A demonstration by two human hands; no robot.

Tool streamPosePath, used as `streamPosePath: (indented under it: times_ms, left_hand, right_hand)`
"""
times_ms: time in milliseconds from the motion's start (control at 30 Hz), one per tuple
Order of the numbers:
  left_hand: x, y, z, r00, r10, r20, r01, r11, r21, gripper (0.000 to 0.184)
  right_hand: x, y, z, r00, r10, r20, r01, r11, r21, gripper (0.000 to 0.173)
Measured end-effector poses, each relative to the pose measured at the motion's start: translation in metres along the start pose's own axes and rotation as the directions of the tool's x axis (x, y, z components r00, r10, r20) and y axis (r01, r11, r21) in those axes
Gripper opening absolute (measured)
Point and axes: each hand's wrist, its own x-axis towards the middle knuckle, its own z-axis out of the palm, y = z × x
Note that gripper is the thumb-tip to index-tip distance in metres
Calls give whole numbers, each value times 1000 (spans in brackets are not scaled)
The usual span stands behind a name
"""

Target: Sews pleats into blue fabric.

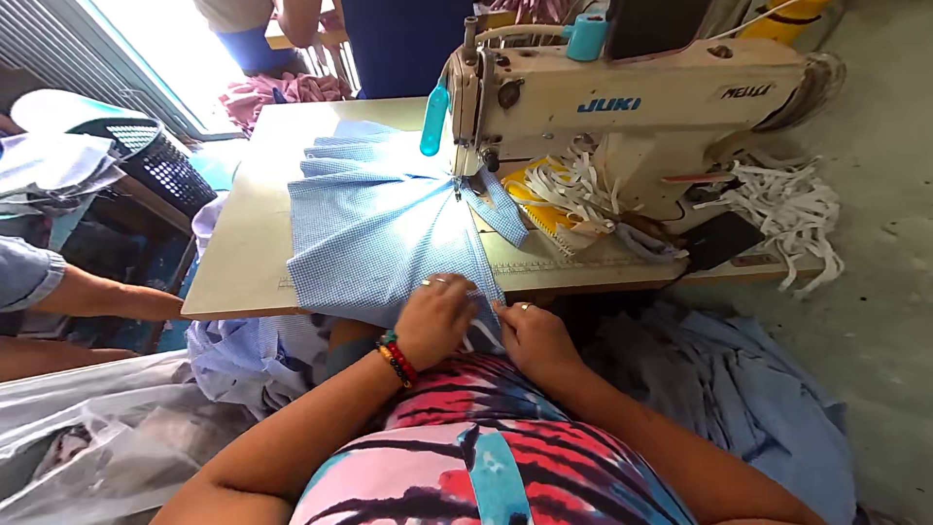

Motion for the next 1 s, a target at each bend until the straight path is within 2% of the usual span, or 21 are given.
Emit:
streamPosePath:
  times_ms: [67,133,233,300,367,467,500,567,667,733,900,1000]
  left_hand:
    - [-1,-44,-1,992,-115,-46,122,973,196,55]
    - [-2,-85,-13,987,-161,-21,160,944,289,61]
    - [1,-132,-45,988,-142,61,119,952,282,59]
    - [9,-146,-64,980,-144,141,107,965,240,56]
    - [22,-141,-75,955,-214,204,164,958,236,52]
    - [49,-94,-63,966,-250,65,243,965,100,29]
    - [53,-71,-53,978,-207,16,207,978,-3,26]
    - [55,-37,-25,997,-69,-43,63,989,-131,35]
    - [53,-37,11,999,24,-32,-25,999,-26,39]
    - [48,-43,18,998,66,-24,-65,997,39,41]
    - [46,-45,15,995,95,22,-97,992,80,48]
    - [51,-44,11,995,63,82,-70,993,91,46]
  right_hand:
    - [-1,-1,5,996,-60,-65,52,992,-115,34]
    - [0,-7,2,996,-71,-51,61,980,-190,34]
    - [3,-17,2,996,-84,1,81,961,-263,33]
    - [6,-22,3,995,-69,69,85,959,-271,35]
    - [8,-26,2,986,-21,166,61,968,-245,37]
    - [10,-28,1,973,34,230,12,981,-196,38]
    - [10,-28,1,972,39,230,3,984,-180,38]
    - [6,-26,7,988,11,153,14,986,-165,35]
    - [1,-20,14,998,-61,24,64,982,-175,33]
    - [-2,-15,18,993,-110,-40,101,976,-192,33]
    - [2,-14,20,984,-163,-71,145,967,-211,32]
    - [9,-14,18,983,-171,-65,154,964,-215,32]
